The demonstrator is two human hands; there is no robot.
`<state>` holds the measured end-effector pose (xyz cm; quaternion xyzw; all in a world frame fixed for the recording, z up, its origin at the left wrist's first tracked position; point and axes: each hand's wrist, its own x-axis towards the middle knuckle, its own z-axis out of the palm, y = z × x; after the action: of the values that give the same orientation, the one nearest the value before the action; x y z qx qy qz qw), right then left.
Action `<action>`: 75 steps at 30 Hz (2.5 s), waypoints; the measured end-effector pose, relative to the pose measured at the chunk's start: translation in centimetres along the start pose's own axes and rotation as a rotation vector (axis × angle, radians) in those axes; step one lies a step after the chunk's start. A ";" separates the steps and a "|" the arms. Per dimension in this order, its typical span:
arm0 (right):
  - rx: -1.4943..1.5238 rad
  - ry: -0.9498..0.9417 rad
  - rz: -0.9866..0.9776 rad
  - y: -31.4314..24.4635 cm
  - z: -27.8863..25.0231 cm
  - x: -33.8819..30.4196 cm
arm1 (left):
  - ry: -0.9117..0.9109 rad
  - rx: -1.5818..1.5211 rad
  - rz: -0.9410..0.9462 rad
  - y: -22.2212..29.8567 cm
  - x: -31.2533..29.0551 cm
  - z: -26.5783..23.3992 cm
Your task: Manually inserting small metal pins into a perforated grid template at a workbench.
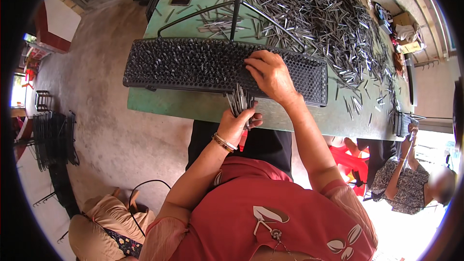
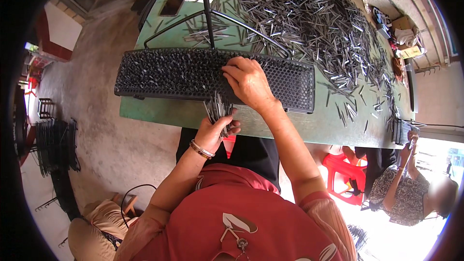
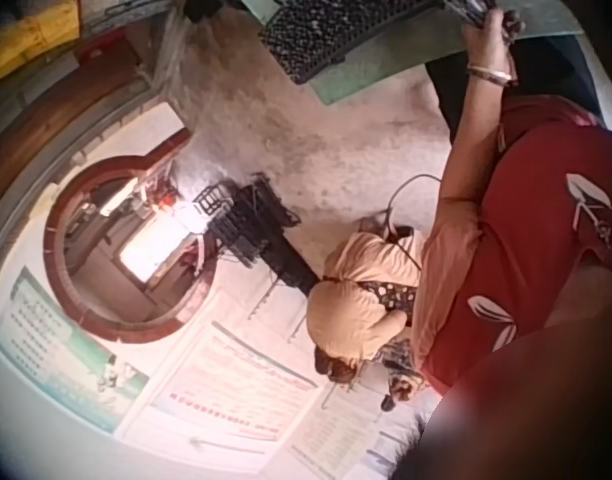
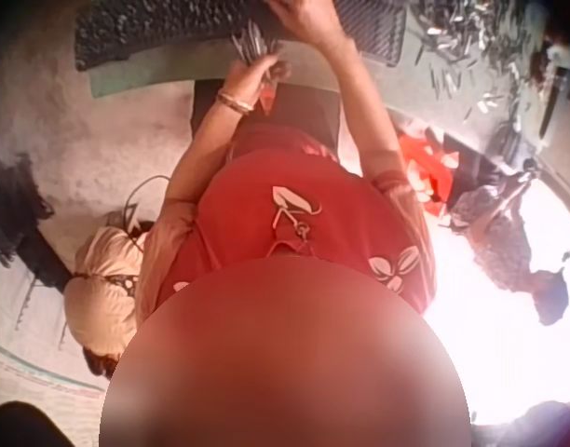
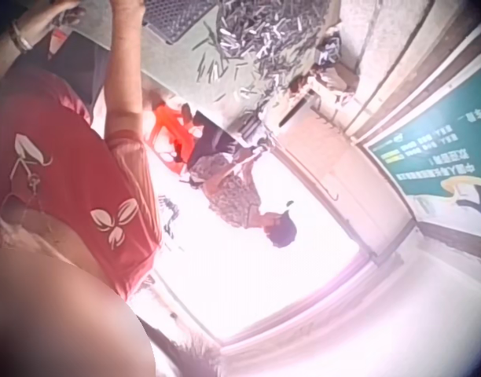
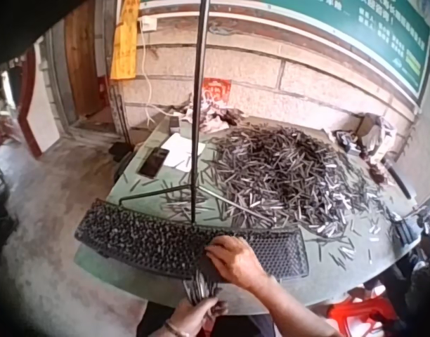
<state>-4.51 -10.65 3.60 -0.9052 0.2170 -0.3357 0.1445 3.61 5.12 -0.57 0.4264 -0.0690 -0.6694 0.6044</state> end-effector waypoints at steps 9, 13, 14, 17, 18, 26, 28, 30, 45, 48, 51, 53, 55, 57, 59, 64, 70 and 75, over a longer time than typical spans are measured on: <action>0.631 -0.353 0.574 -2.3 -2.7 -2.9 | -0.070 -0.046 0.121 0.5 -0.2 0.7; 0.668 -0.324 0.663 -2.1 -2.8 -3.7 | -0.067 -0.062 0.118 0.5 -0.3 1.6; 0.686 -0.332 0.713 -1.9 -2.9 -3.9 | -0.068 -0.060 0.117 0.4 -0.3 1.5; 0.683 -0.357 0.768 -1.7 -3.4 -3.7 | -0.028 -0.081 0.116 0.3 -0.2 1.6; 0.661 -0.375 0.772 -1.7 -3.5 -3.6 | 0.007 -0.093 0.110 0.6 -0.3 1.9; 0.593 -0.043 0.713 -0.7 -3.6 -1.8 | 0.086 -0.102 0.099 -0.1 -0.2 1.9; 0.427 0.014 0.573 -0.8 -3.5 -0.8 | 0.092 -0.074 0.073 -0.1 -0.3 2.0; 0.444 0.041 0.562 0.0 -2.6 -0.7 | 0.086 -0.067 0.062 -0.3 -0.3 1.8; 0.297 0.171 0.560 -0.7 -1.0 -1.3 | 0.069 -0.045 0.014 -0.3 0.0 1.0; 0.285 0.201 0.536 -0.5 -0.4 -1.7 | 0.054 -0.023 0.017 -0.5 0.2 0.6; 0.227 0.178 0.443 -0.1 -0.1 -2.1 | 0.047 -0.007 0.022 -0.4 0.2 0.5; 0.221 0.191 0.393 -0.3 0.0 -2.0 | 0.050 0.004 0.022 -0.4 0.1 0.5; 0.162 0.166 0.330 -0.2 0.0 -2.1 | 0.040 -0.001 0.042 -0.5 0.1 0.5; 0.100 0.142 0.267 0.0 0.1 -2.4 | 0.045 0.003 0.040 -0.3 0.0 0.7; 0.072 0.148 0.215 0.2 0.4 -2.7 | 0.051 0.007 0.039 -0.2 -0.1 0.8; 0.031 0.146 0.146 0.3 0.4 -2.6 | 0.027 0.042 0.033 -0.2 -0.1 0.8; 0.314 0.140 0.382 -2.1 -2.0 -2.4 | -0.019 -0.018 0.105 0.5 -0.5 1.2; 0.699 -0.289 0.678 -2.6 -2.8 -3.4 | -0.079 0.005 0.139 0.2 -0.5 1.0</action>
<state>-7.97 -7.02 4.87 -0.7186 0.3509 -0.1939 0.5683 3.07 5.03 0.44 0.3954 -0.1239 -0.6419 0.6452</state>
